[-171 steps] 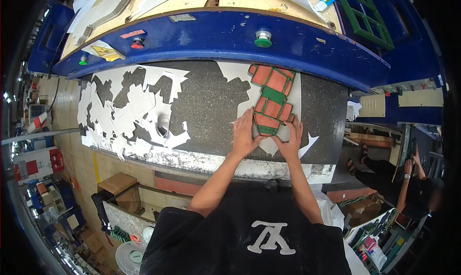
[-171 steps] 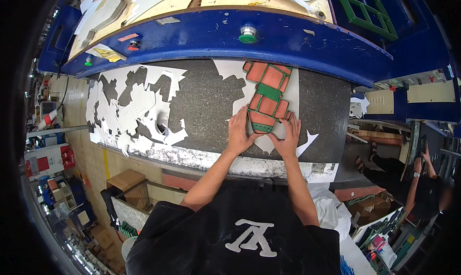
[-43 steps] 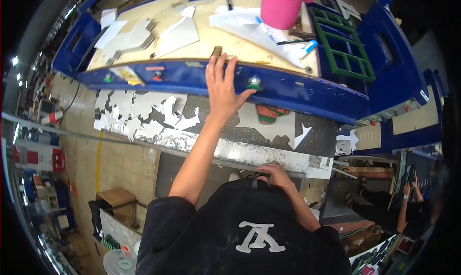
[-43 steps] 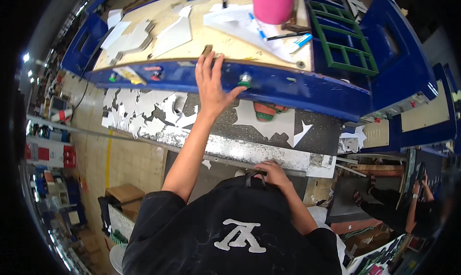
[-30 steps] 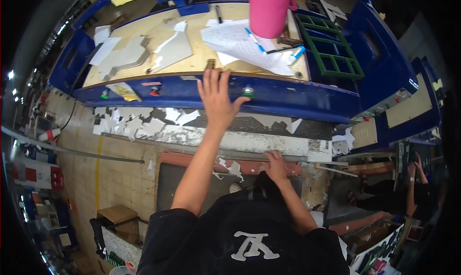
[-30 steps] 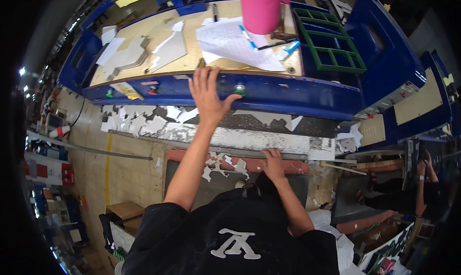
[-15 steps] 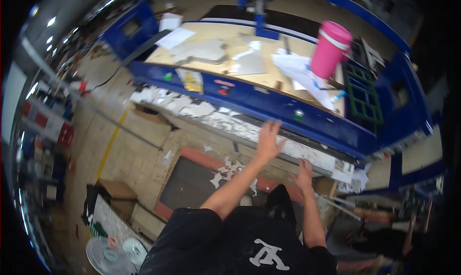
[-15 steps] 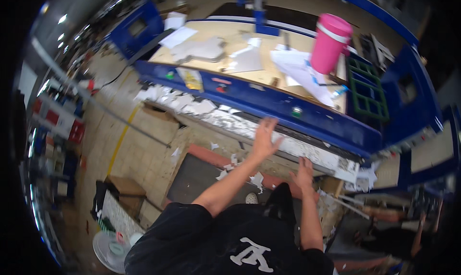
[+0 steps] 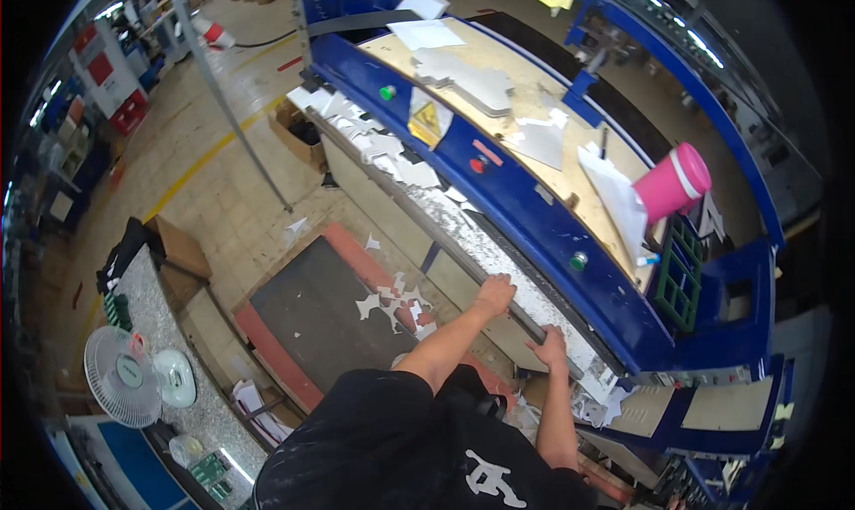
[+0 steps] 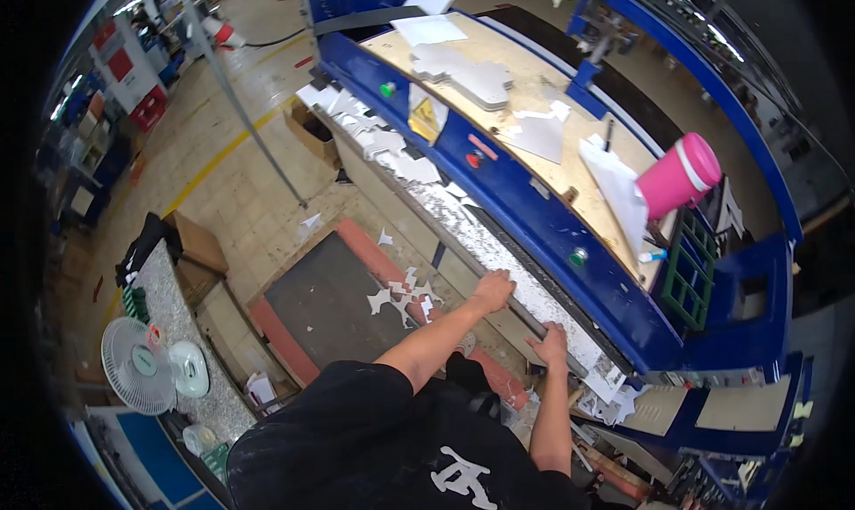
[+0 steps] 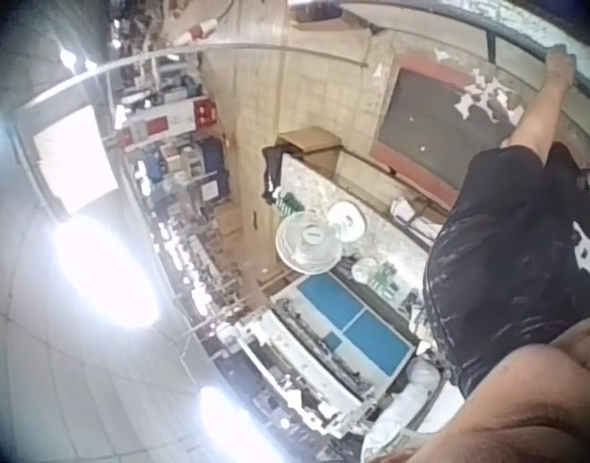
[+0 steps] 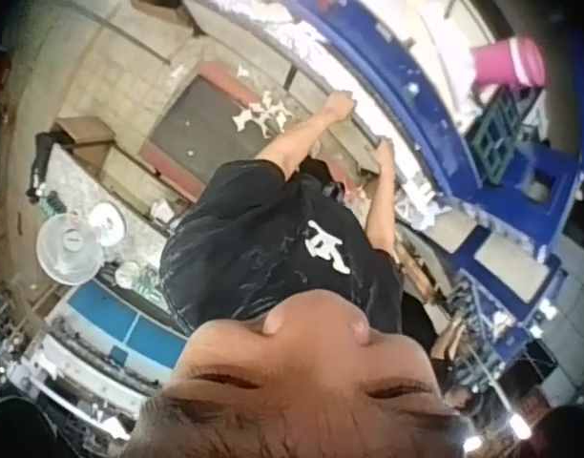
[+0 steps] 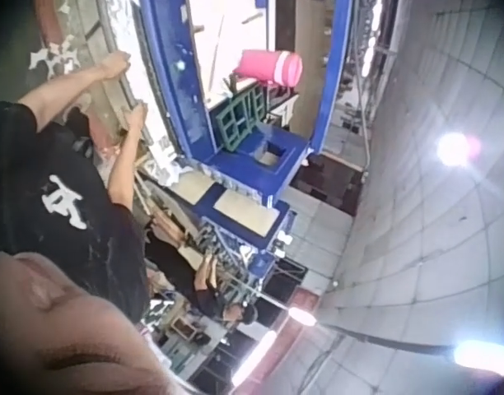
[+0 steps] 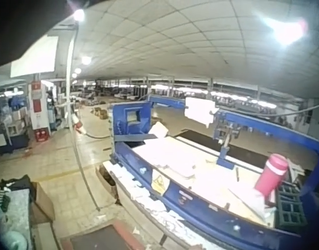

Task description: The recorder operates a die-cutting machine to cut shapes from flat material, likely for footwear components.

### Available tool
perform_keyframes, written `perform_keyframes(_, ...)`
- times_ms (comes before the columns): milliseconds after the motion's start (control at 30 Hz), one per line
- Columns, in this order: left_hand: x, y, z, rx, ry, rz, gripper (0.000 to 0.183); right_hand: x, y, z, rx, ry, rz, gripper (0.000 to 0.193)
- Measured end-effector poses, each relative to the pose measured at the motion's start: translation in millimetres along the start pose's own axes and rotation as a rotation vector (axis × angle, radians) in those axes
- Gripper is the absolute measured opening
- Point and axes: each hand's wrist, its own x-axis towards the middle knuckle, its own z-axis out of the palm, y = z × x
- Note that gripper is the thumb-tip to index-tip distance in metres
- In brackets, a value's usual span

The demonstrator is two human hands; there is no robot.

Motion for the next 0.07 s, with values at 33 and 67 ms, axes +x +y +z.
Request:
perform_keyframes(33,5,12,0,0.039,-0.054,-0.001,0.042,-3,11,5,0.003,0.016,0.006,0.079)
perform_keyframes(67,15,36,3,0.038,-0.062,0.053,0.042,-16,34,-1,0.005,0.045,0.053,0.079)
